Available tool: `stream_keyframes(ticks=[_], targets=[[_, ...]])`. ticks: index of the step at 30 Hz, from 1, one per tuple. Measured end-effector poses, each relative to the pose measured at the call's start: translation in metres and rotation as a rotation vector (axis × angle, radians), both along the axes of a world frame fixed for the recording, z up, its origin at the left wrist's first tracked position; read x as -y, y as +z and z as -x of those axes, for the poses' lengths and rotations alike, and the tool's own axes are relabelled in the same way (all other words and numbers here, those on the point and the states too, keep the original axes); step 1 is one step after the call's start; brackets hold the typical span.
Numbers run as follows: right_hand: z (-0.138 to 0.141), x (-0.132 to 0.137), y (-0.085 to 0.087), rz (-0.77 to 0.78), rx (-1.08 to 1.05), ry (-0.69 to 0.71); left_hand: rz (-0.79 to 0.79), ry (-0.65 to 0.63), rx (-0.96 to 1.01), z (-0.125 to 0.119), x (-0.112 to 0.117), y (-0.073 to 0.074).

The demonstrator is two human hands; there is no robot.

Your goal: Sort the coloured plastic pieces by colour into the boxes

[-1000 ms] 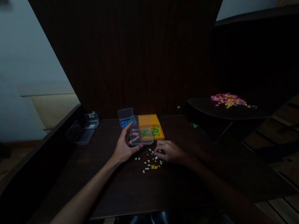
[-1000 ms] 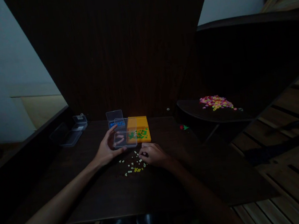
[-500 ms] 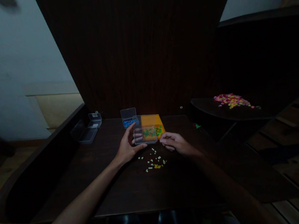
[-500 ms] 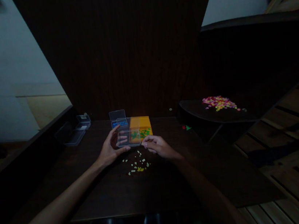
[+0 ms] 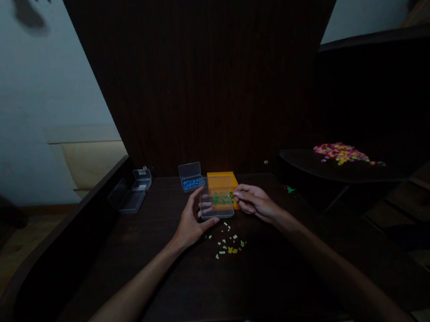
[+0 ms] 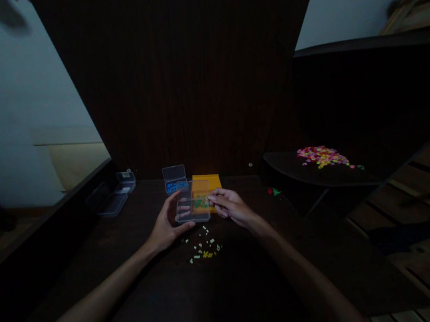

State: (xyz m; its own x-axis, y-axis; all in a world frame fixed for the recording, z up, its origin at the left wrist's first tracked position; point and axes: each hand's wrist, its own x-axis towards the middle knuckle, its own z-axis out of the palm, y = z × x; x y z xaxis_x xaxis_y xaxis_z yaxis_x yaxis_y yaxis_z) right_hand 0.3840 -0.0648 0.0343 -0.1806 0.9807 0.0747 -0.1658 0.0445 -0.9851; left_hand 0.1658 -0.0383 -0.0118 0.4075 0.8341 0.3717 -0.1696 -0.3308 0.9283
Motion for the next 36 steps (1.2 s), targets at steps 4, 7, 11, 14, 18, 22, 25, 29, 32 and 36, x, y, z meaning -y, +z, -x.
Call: stream_keyframes(ticks=[4, 7, 11, 14, 18, 22, 25, 29, 32, 36], targets=[[0.000, -0.001, -0.007, -0.032, 0.132, -0.046, 0.012, -0.011, 0.006, -0.001, 0.004, 0.000], [0.001, 0.001, -0.011, -0.113, 0.256, -0.093, 0.028, -0.015, -0.005, -0.003, 0.007, 0.000], [0.004, 0.001, -0.014, -0.271, 0.482, -0.141, 0.040, -0.024, -0.008, -0.006, 0.010, -0.002], [0.005, 0.000, -0.019, -0.377, 0.682, -0.204, 0.041, -0.013, 0.000, -0.007, 0.012, -0.003], [0.006, 0.001, -0.023, -0.425, 0.871, -0.241, 0.035, -0.005, 0.015, -0.009, 0.015, -0.001], [0.008, 0.003, -0.021, -0.404, 0.929, -0.240, 0.032, -0.011, 0.006, -0.009, 0.016, 0.001], [0.008, 0.003, -0.020, -0.380, 0.931, -0.232, 0.035, -0.014, 0.000, -0.009, 0.016, 0.002], [0.007, 0.004, -0.020, -0.350, 0.911, -0.212, 0.042, -0.006, 0.007, -0.008, 0.016, 0.004], [0.005, 0.005, -0.020, -0.347, 0.879, -0.228, 0.071, 0.001, 0.021, -0.007, 0.015, 0.005], [0.004, 0.007, -0.019, -0.347, 0.806, -0.233, 0.099, -0.009, 0.029, -0.006, 0.014, 0.005]])
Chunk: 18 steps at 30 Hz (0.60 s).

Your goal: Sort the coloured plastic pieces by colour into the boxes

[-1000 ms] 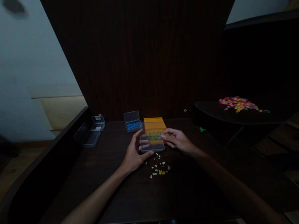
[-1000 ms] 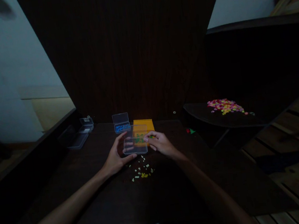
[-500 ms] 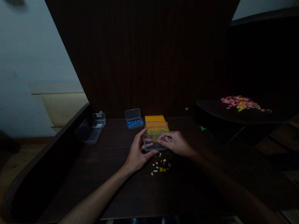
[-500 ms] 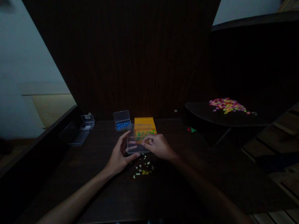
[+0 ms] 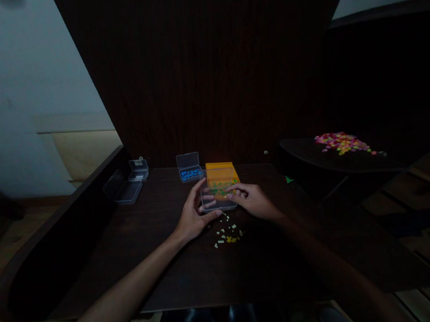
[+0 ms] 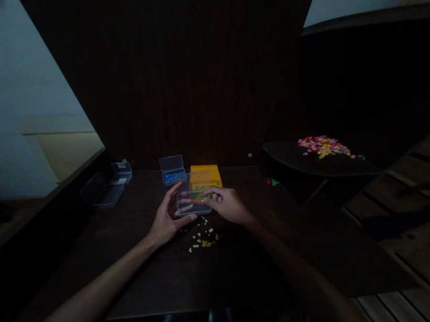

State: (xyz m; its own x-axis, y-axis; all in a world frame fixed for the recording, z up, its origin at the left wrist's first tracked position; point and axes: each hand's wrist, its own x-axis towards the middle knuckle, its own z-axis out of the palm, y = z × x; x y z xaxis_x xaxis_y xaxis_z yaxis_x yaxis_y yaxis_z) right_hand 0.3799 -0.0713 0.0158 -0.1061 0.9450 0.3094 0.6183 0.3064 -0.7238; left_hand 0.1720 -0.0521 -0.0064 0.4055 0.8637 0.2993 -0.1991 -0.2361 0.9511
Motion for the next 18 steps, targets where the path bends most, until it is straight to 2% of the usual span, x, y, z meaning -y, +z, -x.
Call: stream_keyframes(ticks=[5, 11, 18], targets=[[0.005, 0.003, -0.003, 0.077, -0.127, 0.076, 0.028, -0.003, 0.000, 0.002, -0.003, -0.002], [0.006, 0.004, -0.011, 0.146, -0.138, 0.097, 0.086, -0.048, 0.007, 0.006, -0.010, -0.003], [0.004, 0.002, -0.013, 0.017, -0.009, 0.061, 0.153, -0.079, 0.002, 0.008, -0.014, 0.001]])
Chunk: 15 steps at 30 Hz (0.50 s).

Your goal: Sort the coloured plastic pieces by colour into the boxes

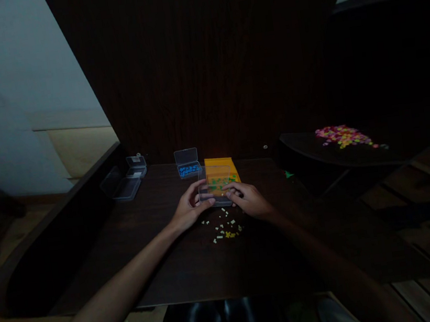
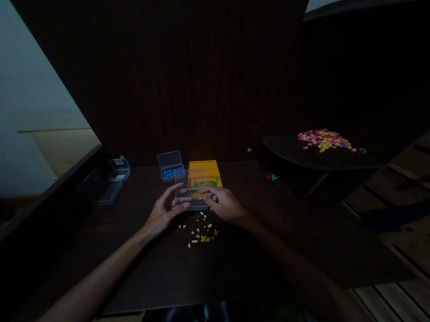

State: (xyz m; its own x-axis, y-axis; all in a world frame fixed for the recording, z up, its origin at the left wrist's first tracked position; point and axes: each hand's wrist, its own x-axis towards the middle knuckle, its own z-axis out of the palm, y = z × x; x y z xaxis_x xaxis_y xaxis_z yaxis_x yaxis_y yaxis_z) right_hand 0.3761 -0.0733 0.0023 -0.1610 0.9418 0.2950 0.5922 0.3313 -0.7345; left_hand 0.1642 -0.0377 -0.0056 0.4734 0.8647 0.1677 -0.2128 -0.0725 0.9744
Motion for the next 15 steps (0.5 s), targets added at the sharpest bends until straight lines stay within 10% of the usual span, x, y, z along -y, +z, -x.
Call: stream_keyframes(ticks=[10, 15], targets=[[-0.007, 0.006, 0.008, -0.158, 0.050, -0.011, -0.083, 0.123, 0.021, 0.009, -0.008, 0.004], [-0.014, 0.007, 0.007, -0.024, 0.257, 0.293, -0.066, 0.172, 0.013, 0.009, -0.010, 0.001]])
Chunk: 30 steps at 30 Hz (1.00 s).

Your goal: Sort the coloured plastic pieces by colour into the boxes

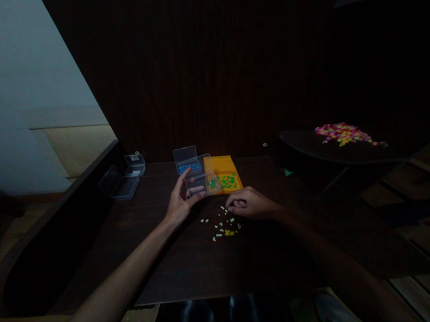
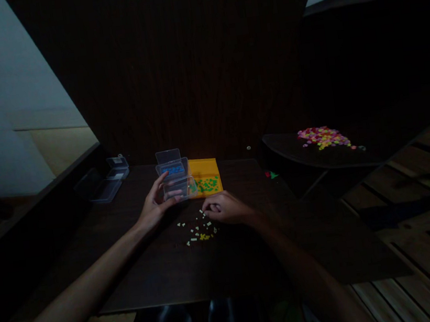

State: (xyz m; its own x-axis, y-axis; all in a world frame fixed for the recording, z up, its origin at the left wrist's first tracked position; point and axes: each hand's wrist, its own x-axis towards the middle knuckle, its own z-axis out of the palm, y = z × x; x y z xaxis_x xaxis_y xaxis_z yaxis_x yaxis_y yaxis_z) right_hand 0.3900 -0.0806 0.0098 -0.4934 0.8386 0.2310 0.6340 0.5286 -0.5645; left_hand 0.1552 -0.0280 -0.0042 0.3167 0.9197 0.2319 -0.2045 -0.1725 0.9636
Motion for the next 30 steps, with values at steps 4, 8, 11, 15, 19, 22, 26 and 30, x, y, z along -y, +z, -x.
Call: stream_keyframes(ticks=[4, 8, 11, 15, 19, 22, 26, 30], targets=[[0.001, 0.000, -0.004, 0.047, 0.090, 0.095, -0.016, -0.011, -0.022, -0.001, 0.002, 0.000], [0.005, -0.001, -0.007, 0.080, 0.119, 0.095, -0.005, -0.034, -0.032, -0.003, 0.004, -0.001], [0.006, -0.002, -0.009, 0.103, 0.112, 0.099, 0.015, -0.042, -0.027, -0.003, 0.004, -0.002], [0.004, -0.002, -0.006, 0.133, 0.075, 0.079, 0.005, -0.055, -0.025, -0.004, 0.005, -0.001], [0.003, 0.002, 0.004, 0.210, -0.069, 0.017, 0.002, -0.053, -0.039, -0.004, 0.005, -0.001], [0.003, 0.005, 0.010, 0.292, -0.245, -0.026, 0.003, -0.060, -0.044, -0.004, 0.005, -0.002], [0.003, 0.008, 0.014, 0.426, -0.503, -0.071, -0.004, -0.087, -0.037, -0.005, 0.007, -0.003], [0.003, 0.009, 0.015, 0.497, -0.680, -0.132, -0.012, -0.111, -0.044, -0.006, 0.008, -0.005]])
